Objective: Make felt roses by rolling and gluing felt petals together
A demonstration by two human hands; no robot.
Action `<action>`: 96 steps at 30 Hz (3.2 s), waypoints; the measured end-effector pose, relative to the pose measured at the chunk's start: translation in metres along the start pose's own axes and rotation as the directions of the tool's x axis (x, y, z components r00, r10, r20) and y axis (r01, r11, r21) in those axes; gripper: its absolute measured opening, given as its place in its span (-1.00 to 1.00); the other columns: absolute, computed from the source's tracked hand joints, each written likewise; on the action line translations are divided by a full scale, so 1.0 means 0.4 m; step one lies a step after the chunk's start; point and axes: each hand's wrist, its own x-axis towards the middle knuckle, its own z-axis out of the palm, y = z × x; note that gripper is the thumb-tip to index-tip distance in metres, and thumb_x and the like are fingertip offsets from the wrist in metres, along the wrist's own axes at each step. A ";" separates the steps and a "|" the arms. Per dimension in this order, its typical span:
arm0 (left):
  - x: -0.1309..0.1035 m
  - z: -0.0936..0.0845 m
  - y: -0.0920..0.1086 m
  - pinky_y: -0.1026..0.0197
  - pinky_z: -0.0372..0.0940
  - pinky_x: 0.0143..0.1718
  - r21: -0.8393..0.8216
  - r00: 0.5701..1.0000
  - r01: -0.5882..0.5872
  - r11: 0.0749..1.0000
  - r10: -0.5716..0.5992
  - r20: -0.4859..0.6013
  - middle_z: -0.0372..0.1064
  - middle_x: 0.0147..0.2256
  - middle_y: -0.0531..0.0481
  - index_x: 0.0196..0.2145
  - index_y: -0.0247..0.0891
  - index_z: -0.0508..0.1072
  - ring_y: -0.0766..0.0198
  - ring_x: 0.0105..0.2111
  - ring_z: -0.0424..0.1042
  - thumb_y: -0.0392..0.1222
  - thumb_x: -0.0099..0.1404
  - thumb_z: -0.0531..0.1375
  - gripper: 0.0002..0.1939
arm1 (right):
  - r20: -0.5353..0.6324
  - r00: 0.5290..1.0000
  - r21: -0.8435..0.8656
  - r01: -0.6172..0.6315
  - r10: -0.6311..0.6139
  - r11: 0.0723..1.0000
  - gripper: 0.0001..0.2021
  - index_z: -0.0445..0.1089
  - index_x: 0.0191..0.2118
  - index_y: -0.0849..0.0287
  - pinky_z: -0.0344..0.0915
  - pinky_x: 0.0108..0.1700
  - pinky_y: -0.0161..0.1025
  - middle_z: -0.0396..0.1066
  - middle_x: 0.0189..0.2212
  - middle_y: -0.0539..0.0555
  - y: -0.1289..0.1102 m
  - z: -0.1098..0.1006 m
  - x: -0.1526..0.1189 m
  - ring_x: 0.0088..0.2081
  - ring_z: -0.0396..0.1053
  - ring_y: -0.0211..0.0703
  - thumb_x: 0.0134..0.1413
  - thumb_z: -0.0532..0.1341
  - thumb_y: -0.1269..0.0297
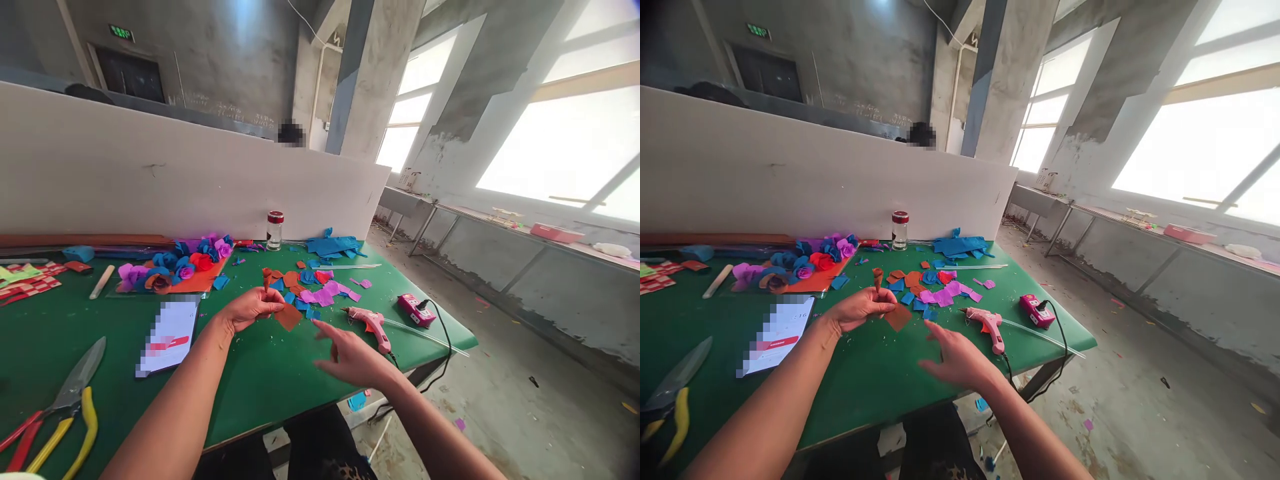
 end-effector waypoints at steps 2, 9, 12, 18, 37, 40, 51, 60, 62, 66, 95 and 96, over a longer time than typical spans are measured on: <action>-0.001 -0.025 -0.009 0.31 0.01 -0.53 -0.016 0.998 0.000 1.000 -0.001 -0.061 0.27 -0.49 0.08 -0.45 -0.27 0.51 0.38 -0.51 0.17 -0.04 -0.05 0.41 -0.72 | 0.085 0.996 0.011 -0.037 0.036 0.999 -0.38 0.24 0.24 0.02 0.30 -0.30 -0.27 0.50 -0.05 0.09 0.003 -0.024 -0.062 -0.41 0.40 -0.20 0.03 0.29 0.12; -0.017 -0.086 -0.019 0.32 -0.01 -0.53 0.016 0.997 -0.028 0.999 0.029 -0.078 0.27 -0.48 0.07 -0.44 -0.25 0.50 0.38 -0.49 0.18 -0.02 -0.02 0.41 -0.72 | 0.102 0.992 0.165 -0.091 0.075 0.982 -0.75 0.49 -0.42 0.17 0.06 -0.53 -0.35 0.32 -0.62 -0.04 0.005 -0.180 -0.120 -0.58 0.17 -0.31 0.05 0.28 0.07; -0.035 -0.084 -0.002 0.30 0.02 -0.51 0.084 0.998 -0.023 0.996 0.027 -0.048 0.30 -0.47 0.06 -0.43 -0.25 0.51 0.34 -0.47 0.21 -0.02 0.01 0.38 -0.74 | -0.190 0.978 0.450 0.005 0.091 0.893 -0.64 0.42 -0.42 0.20 0.04 -0.56 -0.35 0.26 -0.62 -0.05 -0.014 -0.160 0.026 -0.62 0.09 -0.35 0.08 0.22 -0.05; -0.052 -0.077 0.024 0.26 0.12 -0.40 0.268 0.994 0.044 0.962 -0.015 -0.109 0.35 -0.49 0.07 -0.47 -0.24 0.51 0.27 -0.42 0.26 -0.04 0.00 0.34 -0.78 | -0.153 0.988 0.564 0.070 0.021 0.823 -0.60 0.46 -0.37 0.21 0.11 -0.50 -0.36 0.33 -0.55 -0.02 -0.022 0.034 0.340 -0.53 0.20 -0.30 0.03 0.20 -0.09; -0.017 -0.048 -0.009 0.24 0.16 -0.34 0.203 0.905 0.078 0.976 0.016 -0.424 0.38 -0.23 -0.01 -0.28 -0.21 0.41 0.24 -0.31 0.31 -0.21 0.03 0.18 -0.77 | -0.231 0.918 0.819 0.004 0.323 0.573 -0.73 0.17 -0.74 0.16 -0.11 -0.55 -0.34 0.04 -0.74 -0.10 0.047 0.112 0.385 -0.61 -0.05 -0.36 -0.18 0.17 0.22; -0.010 -0.041 -0.014 0.24 0.15 -0.38 0.181 0.909 0.040 0.983 0.039 -0.415 0.38 -0.24 -0.02 -0.31 -0.22 0.38 0.28 -0.36 0.28 -0.23 0.07 0.12 -0.82 | -0.260 0.898 0.861 0.049 0.354 0.506 -0.71 0.17 -0.70 0.15 0.00 -0.53 -0.35 0.10 -0.69 -0.08 0.049 0.111 0.390 -0.59 0.02 -0.34 -0.14 0.16 0.12; 0.004 0.008 -0.006 0.32 -0.02 -0.53 0.049 0.941 0.053 0.997 -0.033 -0.336 0.18 -0.52 0.17 -0.23 -0.17 0.24 0.39 -0.57 0.08 0.15 0.24 0.12 -0.65 | -0.293 0.871 0.910 0.129 0.393 0.393 -0.71 0.22 -0.68 0.16 0.06 -0.50 -0.35 0.14 -0.68 -0.07 0.021 0.109 0.386 -0.58 0.06 -0.32 -0.16 0.19 0.10; 0.017 0.019 0.006 0.27 0.08 -0.48 0.073 0.892 -0.137 0.988 0.155 -0.425 0.31 -0.44 0.05 -0.25 -0.25 0.37 0.37 -0.53 0.14 0.11 0.21 0.17 -0.65 | -0.292 0.852 0.935 0.160 0.433 0.316 -0.72 0.23 -0.64 0.16 0.03 -0.51 -0.34 0.12 -0.68 -0.08 0.024 0.095 0.389 -0.59 0.02 -0.34 -0.18 0.21 0.08; 0.015 0.024 0.010 0.28 0.04 -0.52 0.095 0.896 -0.111 0.989 0.141 -0.421 0.25 -0.52 0.12 -0.14 -0.23 0.35 0.37 -0.56 0.10 0.13 0.22 0.16 -0.60 | -0.282 0.854 0.939 0.153 0.437 0.307 -0.73 0.25 -0.63 0.17 0.02 -0.51 -0.34 0.14 -0.67 -0.08 0.024 0.092 0.388 -0.59 0.03 -0.34 -0.19 0.21 0.08; 0.007 0.031 0.017 0.32 -0.03 -0.56 0.117 0.893 -0.087 0.989 0.130 -0.430 0.13 -0.58 0.22 -0.14 -0.13 0.24 0.38 -0.60 0.07 0.15 0.24 0.14 -0.63 | -0.282 0.854 0.942 0.161 0.437 0.294 -0.73 0.25 -0.63 0.17 0.02 -0.51 -0.34 0.12 -0.68 -0.09 0.025 0.091 0.387 -0.59 0.02 -0.34 -0.19 0.21 0.09; 0.051 0.035 -0.023 0.31 0.25 -0.37 -0.115 0.820 -0.238 0.965 0.136 -0.556 0.39 -0.52 0.08 -0.49 -0.26 0.57 0.37 -0.48 0.30 -0.07 -0.18 0.50 -0.69 | -0.378 0.793 0.922 0.277 0.478 0.270 -0.68 0.47 -0.50 0.26 0.06 -0.50 -0.33 0.21 -0.66 -0.05 0.027 0.085 0.400 -0.56 0.10 -0.30 -0.15 0.24 0.04; 0.054 0.038 -0.024 0.30 0.25 -0.37 -0.098 0.810 -0.239 0.966 0.143 -0.569 0.40 -0.53 0.07 -0.49 -0.26 0.57 0.37 -0.48 0.30 -0.06 -0.20 0.50 -0.67 | -0.387 0.795 0.918 0.284 0.467 0.278 -0.67 0.47 -0.51 0.26 0.07 -0.50 -0.33 0.23 -0.66 -0.04 0.029 0.087 0.400 -0.56 0.12 -0.30 -0.13 0.24 0.03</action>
